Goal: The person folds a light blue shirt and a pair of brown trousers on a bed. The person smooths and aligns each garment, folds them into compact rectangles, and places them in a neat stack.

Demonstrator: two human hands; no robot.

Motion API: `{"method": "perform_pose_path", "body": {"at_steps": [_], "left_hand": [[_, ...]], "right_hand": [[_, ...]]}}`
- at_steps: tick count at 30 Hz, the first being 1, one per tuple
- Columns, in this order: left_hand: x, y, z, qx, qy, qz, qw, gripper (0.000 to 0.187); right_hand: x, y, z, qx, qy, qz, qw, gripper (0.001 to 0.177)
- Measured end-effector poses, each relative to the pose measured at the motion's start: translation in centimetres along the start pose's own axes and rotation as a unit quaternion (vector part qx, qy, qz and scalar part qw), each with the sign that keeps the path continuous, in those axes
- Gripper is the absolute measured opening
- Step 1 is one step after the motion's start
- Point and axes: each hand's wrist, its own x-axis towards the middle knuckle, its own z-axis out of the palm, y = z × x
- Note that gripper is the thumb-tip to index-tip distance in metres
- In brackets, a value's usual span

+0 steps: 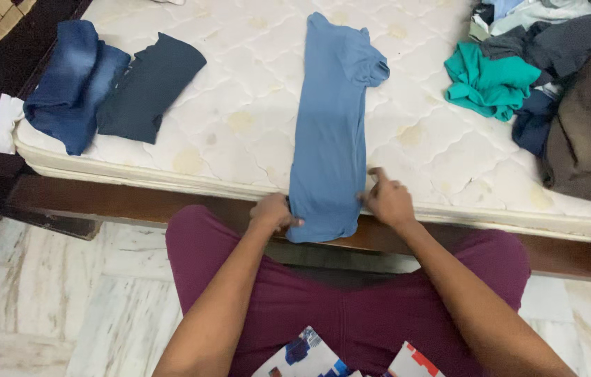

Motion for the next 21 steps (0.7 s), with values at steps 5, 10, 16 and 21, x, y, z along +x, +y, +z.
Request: {"method": "perform_pose_path", "body": {"at_steps": [5, 10, 16, 21], "left_hand": [[1.4, 1.6, -2.5, -0.109, 0.304, 0.12, 0.939, 0.05], [3.8, 3.6, -2.6, -0.181, 0.328, 0.129, 0.918, 0.063], [4.8, 3.9, -1.9, -0.15, 0.2, 0.082, 0.965, 0.055], [7.0, 2.3, -1.0, -0.097, 0.098, 0.153, 0.978, 0.066]], "right_hand": [[4.1, -0.1, 0.7, 0.028, 0.092, 0.03, 0.995, 0.062], [5.8, 0.7, 3.8, 0.056, 0.125, 0.045, 0.99, 0.047], [6.4, 2.0, 3.3, 0.153, 0.051, 0.062, 0.985, 0.037], [6.7, 1.6, 3.0, 0.06, -0.033, 0.06, 0.996, 0.05]]}}
